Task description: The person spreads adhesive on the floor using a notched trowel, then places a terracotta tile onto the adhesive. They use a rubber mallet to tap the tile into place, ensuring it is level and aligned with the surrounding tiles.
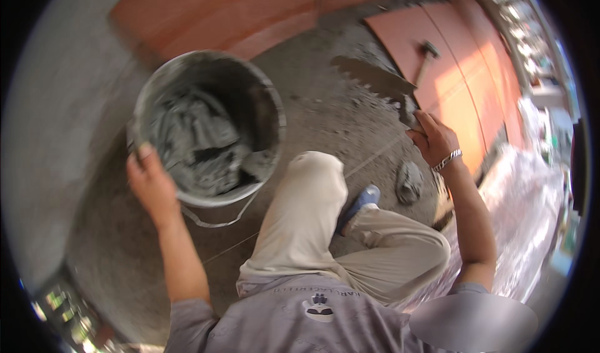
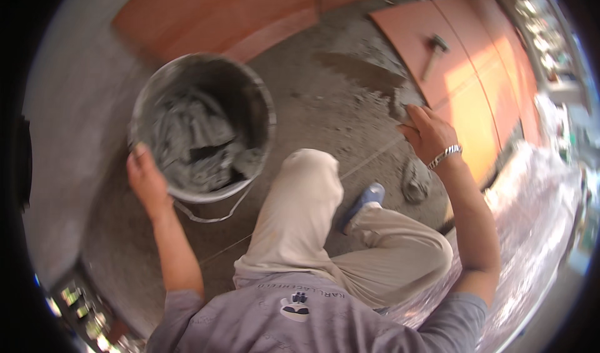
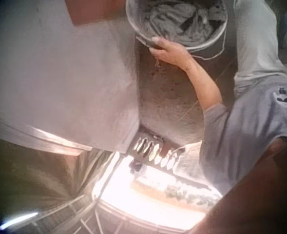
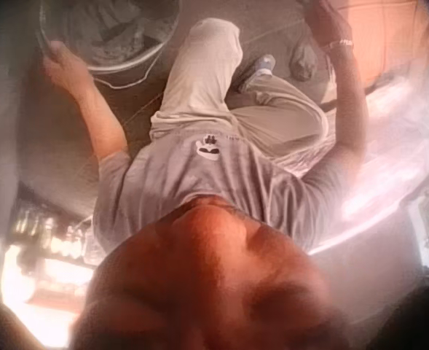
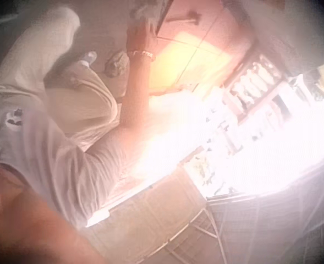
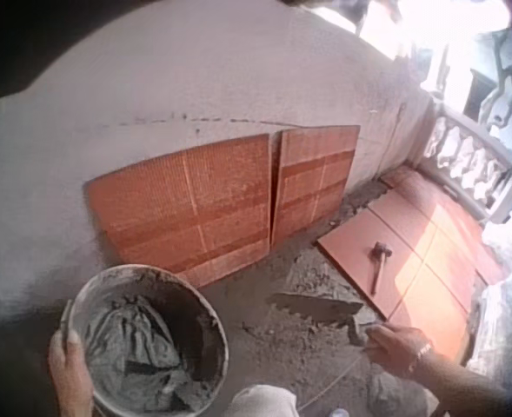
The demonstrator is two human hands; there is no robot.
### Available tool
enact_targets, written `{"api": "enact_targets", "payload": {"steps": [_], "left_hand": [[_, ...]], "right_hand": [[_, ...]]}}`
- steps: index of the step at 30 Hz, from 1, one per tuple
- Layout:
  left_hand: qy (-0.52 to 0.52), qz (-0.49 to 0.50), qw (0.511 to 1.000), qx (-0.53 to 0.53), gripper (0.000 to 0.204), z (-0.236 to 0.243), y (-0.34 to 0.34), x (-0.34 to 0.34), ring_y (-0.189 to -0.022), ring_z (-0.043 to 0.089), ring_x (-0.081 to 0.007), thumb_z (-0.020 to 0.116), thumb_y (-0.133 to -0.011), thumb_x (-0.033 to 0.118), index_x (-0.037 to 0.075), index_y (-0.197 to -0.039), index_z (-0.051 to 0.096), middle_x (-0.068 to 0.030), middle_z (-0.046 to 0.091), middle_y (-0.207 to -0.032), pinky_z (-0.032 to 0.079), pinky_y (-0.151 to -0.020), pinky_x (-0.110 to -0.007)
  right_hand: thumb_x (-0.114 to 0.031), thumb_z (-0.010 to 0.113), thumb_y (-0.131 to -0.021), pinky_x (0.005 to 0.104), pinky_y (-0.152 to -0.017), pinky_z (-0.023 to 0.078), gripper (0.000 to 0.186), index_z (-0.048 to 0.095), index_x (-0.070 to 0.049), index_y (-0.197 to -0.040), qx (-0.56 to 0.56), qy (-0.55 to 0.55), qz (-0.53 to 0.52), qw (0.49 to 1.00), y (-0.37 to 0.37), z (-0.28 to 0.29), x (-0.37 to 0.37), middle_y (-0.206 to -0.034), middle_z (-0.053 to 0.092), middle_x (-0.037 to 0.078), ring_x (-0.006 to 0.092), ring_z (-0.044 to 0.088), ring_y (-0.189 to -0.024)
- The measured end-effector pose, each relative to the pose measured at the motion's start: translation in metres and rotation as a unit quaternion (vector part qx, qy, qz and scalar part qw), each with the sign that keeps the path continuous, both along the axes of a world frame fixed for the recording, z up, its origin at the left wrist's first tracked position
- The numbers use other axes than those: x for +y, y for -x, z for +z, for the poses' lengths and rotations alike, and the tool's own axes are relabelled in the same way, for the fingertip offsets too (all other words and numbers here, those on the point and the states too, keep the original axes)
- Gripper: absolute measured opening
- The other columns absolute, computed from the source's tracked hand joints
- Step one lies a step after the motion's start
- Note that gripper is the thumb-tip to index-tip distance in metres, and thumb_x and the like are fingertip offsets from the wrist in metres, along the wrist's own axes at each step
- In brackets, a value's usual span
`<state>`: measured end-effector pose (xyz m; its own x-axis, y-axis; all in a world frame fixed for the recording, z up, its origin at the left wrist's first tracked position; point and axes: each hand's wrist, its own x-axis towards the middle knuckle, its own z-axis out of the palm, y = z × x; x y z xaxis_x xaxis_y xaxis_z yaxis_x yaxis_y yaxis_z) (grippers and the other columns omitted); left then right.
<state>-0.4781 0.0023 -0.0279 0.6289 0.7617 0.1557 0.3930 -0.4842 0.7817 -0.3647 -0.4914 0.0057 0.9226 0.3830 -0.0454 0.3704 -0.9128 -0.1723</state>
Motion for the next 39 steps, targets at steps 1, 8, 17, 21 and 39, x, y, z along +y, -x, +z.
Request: {"api": "enact_targets", "payload": {"steps": [1, 8, 17, 21, 39], "left_hand": [[-0.002, -0.018, 0.999, -0.026, 0.057, -0.001, 0.0, 0.002, -0.106, 0.058, -0.0372, 0.052, -0.099, 0.043, -0.01, -0.119, 0.056, -0.0279, 0.06, -0.114, 0.042, -0.095, -0.045], [-0.026, 0.021, 0.998, -0.044, 0.063, -0.006, -0.008, -0.007, -0.111, 0.052, -0.0409, 0.056, -0.096, 0.045, -0.011, -0.125, 0.05, -0.0298, 0.052, -0.119, 0.039, -0.099, -0.046], [-0.001, 0.039, 0.995, -0.09, 0.064, -0.012, -0.01, -0.017, -0.109, 0.05, -0.0393, 0.057, -0.097, 0.042, -0.012, -0.128, 0.045, -0.0289, 0.049, -0.118, 0.04, -0.096, -0.046], [-0.001, 0.043, 0.995, -0.093, 0.063, -0.013, -0.008, -0.018, -0.108, 0.05, -0.0392, 0.056, -0.097, 0.043, -0.011, -0.128, 0.046, -0.0273, 0.049, -0.118, 0.04, -0.095, -0.046], [-0.033, 0.03, 0.997, -0.057, 0.063, -0.008, -0.009, -0.017, -0.11, 0.051, -0.042, 0.053, -0.098, 0.045, -0.009, -0.13, 0.047, -0.028, 0.051, -0.12, 0.04, -0.096, -0.048]], "right_hand": [[-0.027, 0.066, -0.088, 0.0429, -0.077, 0.053, 0.035, 0.057, -0.01, -0.117, 0.027, 0.043, 0.056, 0.997, -0.018, 0.013, 0.043, -0.102, 0.066, 0.011, 0.0336, 0.066, -0.092], [-0.025, 0.061, -0.09, 0.0395, -0.08, 0.057, 0.026, 0.07, -0.01, -0.109, 0.133, 0.424, 0.315, 0.839, -0.045, 0.041, 0.266, -0.106, 0.072, 0.012, 0.0297, 0.069, -0.1], [-0.036, 0.058, -0.087, 0.0444, -0.087, 0.055, 0.034, 0.071, -0.009, -0.103, 0.313, 0.269, 0.272, 0.869, -0.018, 0.011, 0.296, -0.104, 0.071, 0.016, 0.0345, 0.068, -0.102], [-0.042, 0.061, -0.085, 0.0447, -0.087, 0.053, 0.038, 0.07, -0.007, -0.098, 0.363, 0.183, 0.249, 0.879, 0.007, -0.011, 0.312, -0.1, 0.071, 0.017, 0.0372, 0.066, -0.099], [-0.038, 0.076, -0.081, 0.0368, -0.07, 0.051, 0.036, 0.069, -0.003, -0.087, 0.471, -0.058, 0.102, 0.874, 0.011, 0.007, 0.28, -0.076, 0.069, 0.012, 0.0238, 0.066, -0.073]]}}
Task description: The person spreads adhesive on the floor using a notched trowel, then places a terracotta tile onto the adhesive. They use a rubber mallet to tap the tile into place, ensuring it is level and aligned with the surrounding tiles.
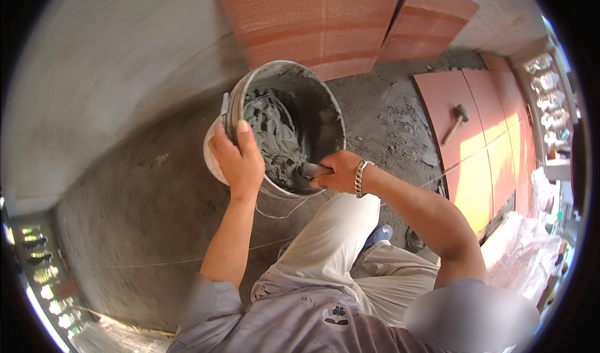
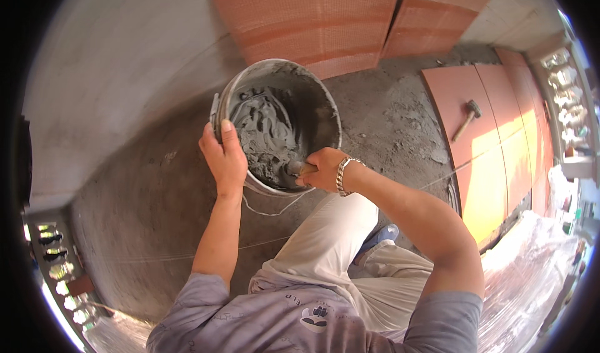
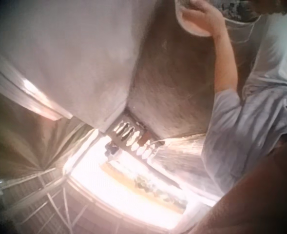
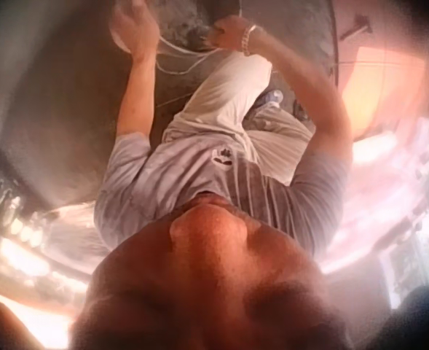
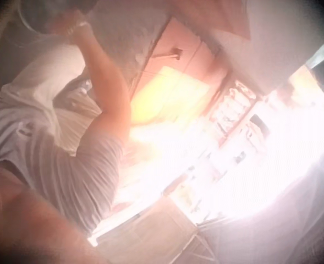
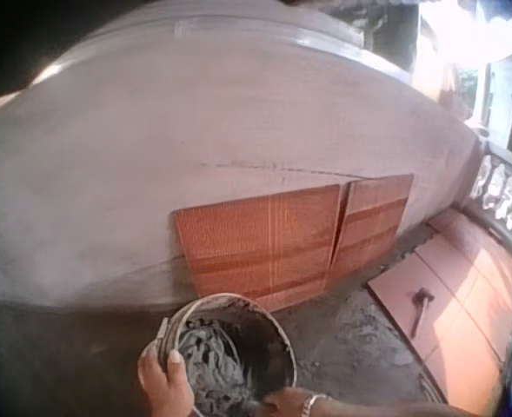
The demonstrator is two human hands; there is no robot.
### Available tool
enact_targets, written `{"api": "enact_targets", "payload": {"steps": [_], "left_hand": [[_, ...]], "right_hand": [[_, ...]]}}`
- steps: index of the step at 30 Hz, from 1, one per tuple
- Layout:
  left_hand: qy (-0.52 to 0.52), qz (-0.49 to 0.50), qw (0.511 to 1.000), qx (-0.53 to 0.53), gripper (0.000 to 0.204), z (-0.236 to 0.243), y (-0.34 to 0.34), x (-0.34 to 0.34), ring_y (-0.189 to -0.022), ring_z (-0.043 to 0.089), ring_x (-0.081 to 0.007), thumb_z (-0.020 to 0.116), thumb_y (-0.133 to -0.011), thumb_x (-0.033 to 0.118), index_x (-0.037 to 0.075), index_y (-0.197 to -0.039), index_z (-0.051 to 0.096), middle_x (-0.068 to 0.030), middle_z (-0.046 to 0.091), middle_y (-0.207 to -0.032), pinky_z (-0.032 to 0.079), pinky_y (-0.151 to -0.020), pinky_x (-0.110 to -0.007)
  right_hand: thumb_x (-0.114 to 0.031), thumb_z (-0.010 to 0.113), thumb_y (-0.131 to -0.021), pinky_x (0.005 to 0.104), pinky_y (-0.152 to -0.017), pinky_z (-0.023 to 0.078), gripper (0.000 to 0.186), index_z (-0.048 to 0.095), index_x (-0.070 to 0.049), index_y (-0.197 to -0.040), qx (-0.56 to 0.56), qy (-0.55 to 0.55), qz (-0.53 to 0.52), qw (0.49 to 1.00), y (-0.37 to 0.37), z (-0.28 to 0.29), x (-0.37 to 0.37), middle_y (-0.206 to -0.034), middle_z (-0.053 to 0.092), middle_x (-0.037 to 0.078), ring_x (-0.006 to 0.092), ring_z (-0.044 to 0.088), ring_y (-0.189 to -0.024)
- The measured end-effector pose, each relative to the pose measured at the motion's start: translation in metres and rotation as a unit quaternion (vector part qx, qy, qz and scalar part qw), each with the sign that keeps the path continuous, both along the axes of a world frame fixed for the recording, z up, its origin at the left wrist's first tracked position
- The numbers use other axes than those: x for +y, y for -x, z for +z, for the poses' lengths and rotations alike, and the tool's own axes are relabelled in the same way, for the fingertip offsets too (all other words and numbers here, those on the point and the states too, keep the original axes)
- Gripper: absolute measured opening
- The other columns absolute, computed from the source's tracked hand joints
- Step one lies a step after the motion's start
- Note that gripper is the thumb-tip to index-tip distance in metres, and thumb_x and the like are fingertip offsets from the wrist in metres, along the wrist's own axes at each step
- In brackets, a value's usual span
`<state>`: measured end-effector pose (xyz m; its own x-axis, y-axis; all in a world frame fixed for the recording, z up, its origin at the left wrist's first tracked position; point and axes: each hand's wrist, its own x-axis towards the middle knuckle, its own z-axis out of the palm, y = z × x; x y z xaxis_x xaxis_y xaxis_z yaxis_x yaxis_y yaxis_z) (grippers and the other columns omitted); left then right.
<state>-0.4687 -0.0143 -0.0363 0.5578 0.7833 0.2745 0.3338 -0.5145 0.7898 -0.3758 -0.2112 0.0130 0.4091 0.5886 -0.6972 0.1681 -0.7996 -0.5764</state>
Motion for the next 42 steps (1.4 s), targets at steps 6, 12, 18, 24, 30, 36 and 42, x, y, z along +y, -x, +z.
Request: {"api": "enact_targets", "payload": {"steps": [6, 12, 18, 24, 30, 36, 42], "left_hand": [[-0.004, -0.044, 0.998, 0.042, 0.052, 0.004, -0.008, 0.003, -0.105, 0.056, -0.0446, 0.05, -0.099, 0.038, -0.01, -0.119, 0.055, -0.0302, 0.06, -0.109, 0.041, -0.092, -0.051], [0.049, -0.011, 0.998, 0.034, 0.061, 0.001, -0.012, 0.006, -0.119, 0.056, -0.0357, 0.049, -0.101, 0.041, -0.014, -0.129, 0.051, -0.0294, 0.056, -0.129, 0.042, -0.101, -0.04], [0.12, -0.001, 0.992, 0.032, 0.063, 0.005, -0.01, 0.004, -0.13, 0.048, -0.0334, 0.048, -0.102, 0.04, -0.014, -0.134, 0.046, -0.028, 0.048, -0.141, 0.036, -0.108, -0.039], [0.096, -0.028, 0.995, 0.028, 0.063, 0.01, -0.013, 0.001, -0.127, 0.051, -0.0327, 0.049, -0.101, 0.04, -0.014, -0.134, 0.046, -0.0283, 0.05, -0.138, 0.038, -0.106, -0.039], [0.022, -0.053, 0.998, 0.04, 0.059, 0.005, -0.008, 0.005, -0.112, 0.058, -0.0353, 0.054, -0.099, 0.039, -0.014, -0.125, 0.051, -0.028, 0.06, -0.119, 0.042, -0.099, -0.042], [0.035, -0.046, 0.998, 0.016, 0.066, -0.004, -0.004, 0.011, -0.119, 0.047, -0.0415, 0.058, -0.096, 0.044, -0.012, -0.13, 0.044, -0.0314, 0.048, -0.126, 0.036, -0.102, -0.046], [0.041, -0.037, 0.998, 0.026, 0.067, -0.001, -0.003, 0.01, -0.114, 0.048, -0.0394, 0.056, -0.098, 0.041, -0.014, -0.132, 0.04, -0.0293, 0.045, -0.125, 0.038, -0.1, -0.045]], "right_hand": [[-0.039, 0.071, -0.085, 0.0401, -0.067, 0.05, 0.036, 0.066, -0.003, -0.085, -0.167, -0.047, -0.069, 0.982, -0.007, 0.024, -0.098, -0.074, 0.066, 0.015, 0.0279, 0.063, -0.069], [-0.034, 0.066, -0.087, 0.0442, -0.068, 0.049, 0.031, 0.062, -0.003, -0.087, -0.204, 0.065, -0.258, 0.942, 0.022, 0.032, -0.276, -0.076, 0.066, 0.017, 0.0327, 0.064, -0.072], [-0.026, 0.061, -0.09, 0.0452, -0.074, 0.053, 0.02, 0.06, -0.008, -0.098, -0.33, 0.336, -0.2, 0.859, 0.103, -0.063, -0.419, -0.091, 0.068, 0.014, 0.0337, 0.068, -0.087], [-0.024, 0.054, -0.094, 0.0472, -0.079, 0.054, 0.018, 0.06, -0.009, -0.102, -0.248, 0.465, -0.189, 0.828, 0.12, -0.114, -0.459, -0.101, 0.068, 0.016, 0.0343, 0.067, -0.094], [-0.025, 0.068, -0.087, 0.0461, -0.077, 0.053, 0.029, 0.058, -0.009, -0.109, -0.419, 0.22, -0.25, 0.845, 0.037, -0.032, -0.335, -0.101, 0.067, 0.014, 0.0365, 0.066, -0.092], [-0.031, 0.062, -0.091, 0.0417, -0.081, 0.054, 0.029, 0.059, -0.01, -0.112, -0.38, 0.046, 0.009, 0.924, -0.052, -0.002, -0.128, -0.107, 0.067, 0.01, 0.0336, 0.066, -0.099], [-0.026, 0.049, -0.097, 0.0415, -0.085, 0.055, 0.027, 0.066, -0.01, -0.11, -0.421, 0.096, 0.131, 0.893, -0.083, -0.056, 0.03, -0.106, 0.071, 0.015, 0.0306, 0.069, -0.101]]}}
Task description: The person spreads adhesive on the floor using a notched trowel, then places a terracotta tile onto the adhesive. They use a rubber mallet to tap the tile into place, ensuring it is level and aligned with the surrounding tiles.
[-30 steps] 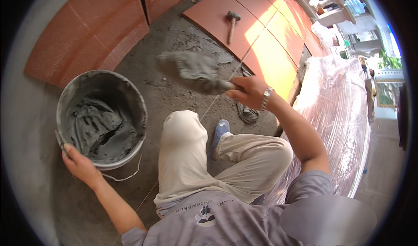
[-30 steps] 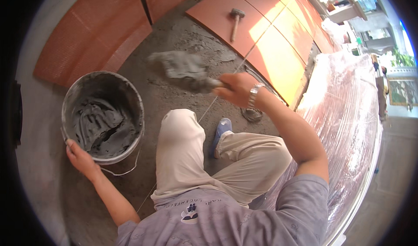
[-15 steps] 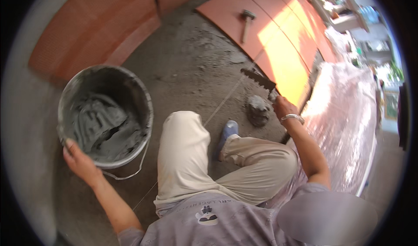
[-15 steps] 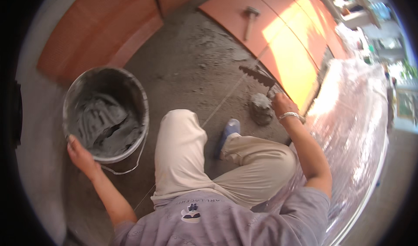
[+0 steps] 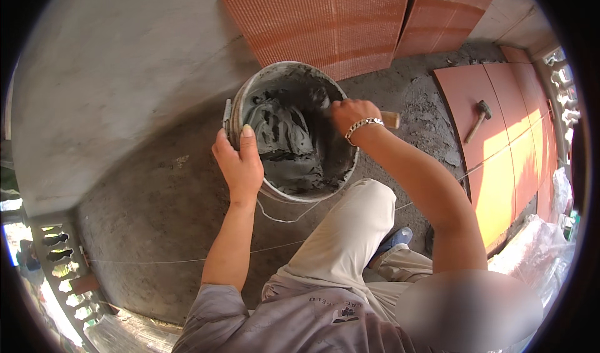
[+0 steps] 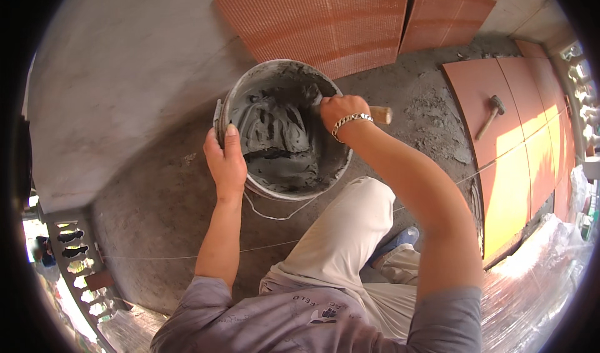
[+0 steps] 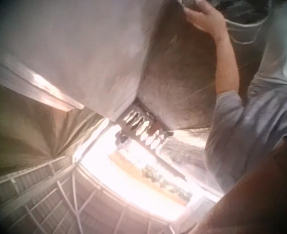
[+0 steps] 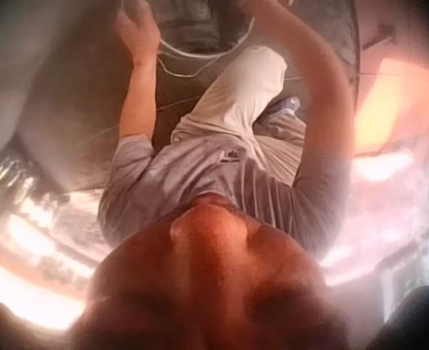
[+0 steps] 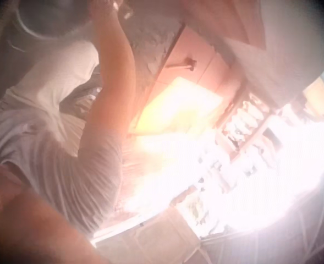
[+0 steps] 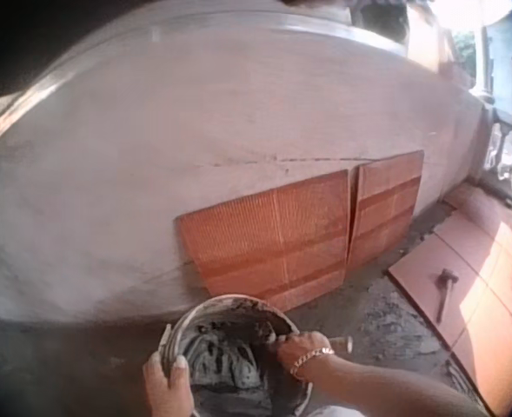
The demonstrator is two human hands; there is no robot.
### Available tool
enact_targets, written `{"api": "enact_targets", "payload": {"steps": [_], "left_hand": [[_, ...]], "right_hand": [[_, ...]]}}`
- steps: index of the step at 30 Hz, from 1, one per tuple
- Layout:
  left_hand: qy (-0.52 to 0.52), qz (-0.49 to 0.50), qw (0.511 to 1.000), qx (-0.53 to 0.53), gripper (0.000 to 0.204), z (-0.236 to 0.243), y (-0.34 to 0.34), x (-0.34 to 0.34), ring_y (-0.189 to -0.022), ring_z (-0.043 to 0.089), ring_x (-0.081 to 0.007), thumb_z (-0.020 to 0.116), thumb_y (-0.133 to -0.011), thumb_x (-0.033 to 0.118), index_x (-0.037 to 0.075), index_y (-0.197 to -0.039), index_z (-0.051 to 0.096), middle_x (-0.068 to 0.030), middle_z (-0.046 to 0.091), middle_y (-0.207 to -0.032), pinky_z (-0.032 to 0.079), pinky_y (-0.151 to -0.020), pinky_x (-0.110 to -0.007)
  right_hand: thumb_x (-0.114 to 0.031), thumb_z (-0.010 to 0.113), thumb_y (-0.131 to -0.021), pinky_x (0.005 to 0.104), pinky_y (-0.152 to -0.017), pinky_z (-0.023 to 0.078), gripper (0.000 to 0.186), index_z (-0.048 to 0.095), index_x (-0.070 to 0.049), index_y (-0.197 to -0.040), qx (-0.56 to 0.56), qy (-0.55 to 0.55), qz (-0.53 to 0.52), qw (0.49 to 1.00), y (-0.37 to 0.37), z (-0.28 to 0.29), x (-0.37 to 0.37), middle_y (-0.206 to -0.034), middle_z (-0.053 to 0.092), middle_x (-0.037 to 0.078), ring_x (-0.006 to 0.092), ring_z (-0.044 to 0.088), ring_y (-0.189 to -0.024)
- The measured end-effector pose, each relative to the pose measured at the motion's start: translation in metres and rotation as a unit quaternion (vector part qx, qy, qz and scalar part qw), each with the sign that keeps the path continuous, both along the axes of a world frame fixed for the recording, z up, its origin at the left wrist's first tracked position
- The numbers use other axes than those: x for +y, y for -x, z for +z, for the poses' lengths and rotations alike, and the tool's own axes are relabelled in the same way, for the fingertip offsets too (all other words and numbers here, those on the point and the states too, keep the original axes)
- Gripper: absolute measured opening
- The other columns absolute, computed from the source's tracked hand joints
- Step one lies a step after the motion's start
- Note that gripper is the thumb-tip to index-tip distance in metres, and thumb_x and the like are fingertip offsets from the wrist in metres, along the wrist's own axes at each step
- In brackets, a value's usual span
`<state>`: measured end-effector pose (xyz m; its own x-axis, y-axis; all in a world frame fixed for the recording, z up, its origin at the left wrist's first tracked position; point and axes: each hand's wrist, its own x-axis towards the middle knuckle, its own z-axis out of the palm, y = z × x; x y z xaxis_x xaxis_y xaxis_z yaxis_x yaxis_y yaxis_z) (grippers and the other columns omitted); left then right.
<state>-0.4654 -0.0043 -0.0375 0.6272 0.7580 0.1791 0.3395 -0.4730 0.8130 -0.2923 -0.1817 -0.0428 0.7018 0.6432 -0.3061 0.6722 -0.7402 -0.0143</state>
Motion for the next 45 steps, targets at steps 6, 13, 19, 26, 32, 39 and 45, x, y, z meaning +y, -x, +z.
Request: {"api": "enact_targets", "payload": {"steps": [6, 13, 19, 26, 32, 39, 45], "left_hand": [[0.04, 0.009, 0.999, -0.013, 0.067, 0.001, 0.0, -0.001, -0.111, 0.049, -0.0362, 0.056, -0.098, 0.04, -0.014, -0.133, 0.039, -0.0273, 0.044, -0.123, 0.039, -0.098, -0.043], [0.027, -0.002, 0.999, -0.035, 0.064, -0.006, 0.0, -0.001, -0.111, 0.049, -0.0366, 0.057, -0.098, 0.038, -0.013, -0.133, 0.039, -0.0274, 0.045, -0.122, 0.039, -0.097, -0.044], [0.004, -0.003, 0.999, -0.042, 0.062, -0.008, -0.001, 0.0, -0.11, 0.049, -0.0351, 0.056, -0.099, 0.038, -0.012, -0.132, 0.041, -0.0253, 0.046, -0.121, 0.039, -0.097, -0.043], [0.025, 0.025, 0.999, -0.034, 0.061, -0.001, -0.004, -0.005, -0.111, 0.049, -0.0365, 0.054, -0.099, 0.04, -0.011, -0.131, 0.043, -0.0263, 0.047, -0.12, 0.039, -0.097, -0.043], [-0.029, 0.022, 0.999, -0.025, 0.06, -0.002, -0.006, -0.003, -0.11, 0.05, -0.0392, 0.051, -0.1, 0.041, -0.011, -0.129, 0.045, -0.0282, 0.048, -0.12, 0.038, -0.097, -0.045], [-0.011, -0.021, 0.999, -0.022, 0.05, -0.009, -0.007, 0.011, -0.094, 0.056, -0.0392, 0.045, -0.101, 0.041, -0.007, -0.106, 0.058, -0.025, 0.06, -0.102, 0.042, -0.088, -0.047], [-0.004, 0.005, 1.0, 0.026, 0.058, -0.012, -0.007, 0.015, -0.13, 0.048, -0.0354, 0.04, -0.103, 0.035, -0.014, -0.133, 0.048, -0.0283, 0.049, -0.141, 0.033, -0.11, -0.04]], "right_hand": [[-0.043, 0.052, -0.094, 0.044, -0.084, 0.055, 0.039, 0.066, -0.011, -0.11, 0.138, -0.005, 0.039, 0.99, 0.002, -0.028, 0.036, -0.102, 0.072, 0.016, 0.0336, 0.069, -0.097], [-0.046, 0.051, -0.093, 0.0433, -0.089, 0.053, 0.043, 0.07, -0.012, -0.112, 0.207, -0.017, 0.03, 0.978, 0.019, -0.028, 0.055, -0.106, 0.071, 0.018, 0.0347, 0.068, -0.101], [-0.048, 0.049, -0.095, 0.0445, -0.091, 0.052, 0.046, 0.07, -0.01, -0.111, 0.243, -0.042, 0.013, 0.969, 0.031, -0.014, 0.043, -0.109, 0.07, 0.018, 0.0361, 0.066, -0.104], [-0.05, 0.052, -0.094, 0.0442, -0.089, 0.052, 0.047, 0.072, -0.009, -0.107, 0.278, -0.087, 0.007, 0.957, 0.044, -0.01, 0.022, -0.105, 0.07, 0.019, 0.0361, 0.066, -0.101], [-0.051, 0.056, -0.092, 0.0442, -0.084, 0.053, 0.048, 0.074, -0.007, -0.097, 0.3, -0.134, -0.013, 0.945, 0.044, -0.004, -0.005, -0.095, 0.071, 0.019, 0.0375, 0.067, -0.093], [-0.051, 0.059, -0.091, 0.0455, -0.078, 0.052, 0.045, 0.071, -0.008, -0.089, 0.275, -0.183, -0.055, 0.942, 0.033, 0.034, -0.092, -0.086, 0.07, 0.017, 0.0379, 0.067, -0.088], [-0.049, 0.062, -0.089, 0.047, -0.073, 0.052, 0.038, 0.067, -0.011, -0.088, 0.133, -0.144, -0.209, 0.958, 0.057, 0.071, -0.264, -0.083, 0.069, 0.013, 0.0368, 0.067, -0.082]]}}
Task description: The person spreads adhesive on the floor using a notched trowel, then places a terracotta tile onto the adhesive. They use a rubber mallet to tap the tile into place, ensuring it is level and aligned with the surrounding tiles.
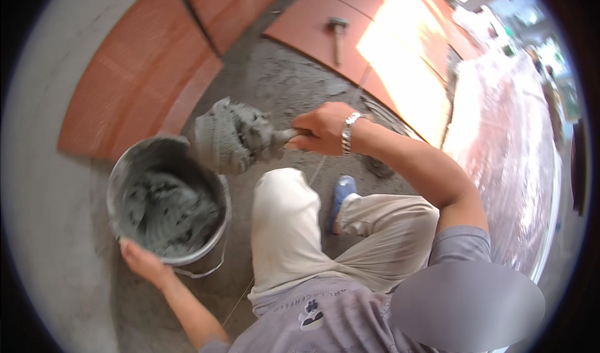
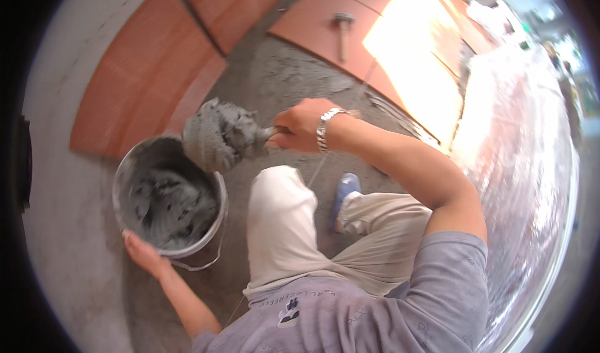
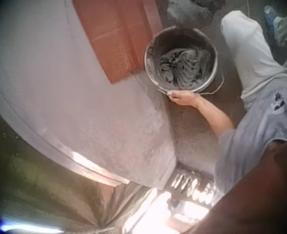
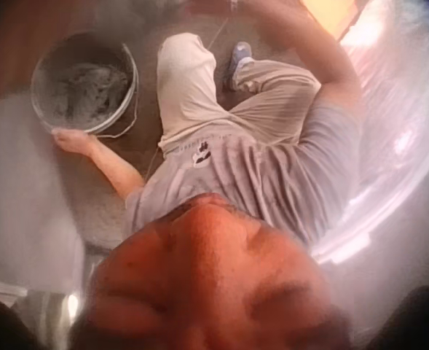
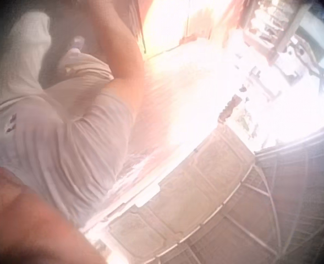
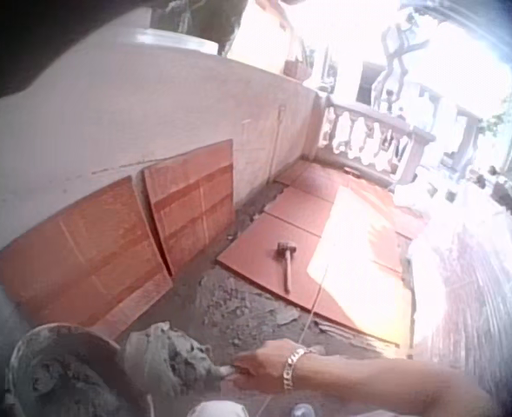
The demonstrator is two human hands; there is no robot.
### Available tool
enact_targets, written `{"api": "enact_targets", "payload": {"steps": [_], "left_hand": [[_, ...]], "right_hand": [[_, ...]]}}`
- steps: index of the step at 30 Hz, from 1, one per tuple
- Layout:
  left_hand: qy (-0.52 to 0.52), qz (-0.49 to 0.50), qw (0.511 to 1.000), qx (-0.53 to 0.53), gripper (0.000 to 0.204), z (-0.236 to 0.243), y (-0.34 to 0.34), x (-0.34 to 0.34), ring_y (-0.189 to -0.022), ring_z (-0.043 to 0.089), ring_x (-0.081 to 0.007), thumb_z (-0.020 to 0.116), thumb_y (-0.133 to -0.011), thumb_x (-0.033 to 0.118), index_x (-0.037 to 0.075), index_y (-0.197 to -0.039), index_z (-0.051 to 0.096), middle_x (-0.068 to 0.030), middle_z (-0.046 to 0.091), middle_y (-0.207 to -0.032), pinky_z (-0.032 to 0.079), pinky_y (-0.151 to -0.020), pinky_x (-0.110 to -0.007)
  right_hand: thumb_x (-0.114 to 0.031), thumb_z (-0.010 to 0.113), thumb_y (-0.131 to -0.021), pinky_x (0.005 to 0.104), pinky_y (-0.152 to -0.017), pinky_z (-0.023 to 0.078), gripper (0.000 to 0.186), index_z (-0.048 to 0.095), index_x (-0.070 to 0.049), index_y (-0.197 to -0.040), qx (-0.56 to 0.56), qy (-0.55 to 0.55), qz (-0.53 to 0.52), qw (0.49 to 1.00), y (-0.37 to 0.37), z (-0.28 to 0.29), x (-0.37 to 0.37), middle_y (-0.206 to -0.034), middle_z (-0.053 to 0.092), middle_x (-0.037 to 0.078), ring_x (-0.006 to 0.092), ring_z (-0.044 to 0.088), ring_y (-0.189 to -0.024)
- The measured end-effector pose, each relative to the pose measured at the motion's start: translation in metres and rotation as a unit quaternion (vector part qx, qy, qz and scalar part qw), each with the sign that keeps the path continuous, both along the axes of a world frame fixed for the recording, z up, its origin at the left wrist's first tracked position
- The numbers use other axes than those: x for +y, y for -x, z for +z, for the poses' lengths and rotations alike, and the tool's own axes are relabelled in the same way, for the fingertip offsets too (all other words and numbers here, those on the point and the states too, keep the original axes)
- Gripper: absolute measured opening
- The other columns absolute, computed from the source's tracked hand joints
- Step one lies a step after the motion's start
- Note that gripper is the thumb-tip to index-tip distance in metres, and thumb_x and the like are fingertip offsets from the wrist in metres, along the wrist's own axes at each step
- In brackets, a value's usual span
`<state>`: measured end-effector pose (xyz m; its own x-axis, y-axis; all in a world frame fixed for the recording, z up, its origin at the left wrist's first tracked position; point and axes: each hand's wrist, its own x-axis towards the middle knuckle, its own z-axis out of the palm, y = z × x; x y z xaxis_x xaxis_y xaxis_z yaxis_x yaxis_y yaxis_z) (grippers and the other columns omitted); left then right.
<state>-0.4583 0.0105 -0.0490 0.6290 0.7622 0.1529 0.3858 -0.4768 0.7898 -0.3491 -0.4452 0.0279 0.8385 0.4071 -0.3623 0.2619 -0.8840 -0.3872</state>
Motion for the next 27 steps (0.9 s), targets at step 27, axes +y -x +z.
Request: {"api": "enact_targets", "payload": {"steps": [27], "left_hand": [[0.0, -0.052, 0.997, -0.054, 0.059, 0.011, -0.002, -0.011, -0.112, 0.052, -0.0393, 0.059, -0.096, 0.04, -0.012, -0.124, 0.051, -0.03, 0.053, -0.122, 0.04, -0.098, -0.044]], "right_hand": [[-0.029, 0.062, -0.091, 0.0426, -0.078, 0.055, 0.026, 0.061, -0.014, -0.111, -0.097, 0.1, 0.083, 0.987, -0.015, -0.015, 0.092, -0.104, 0.067, 0.01, 0.0305, 0.068, -0.096]]}}
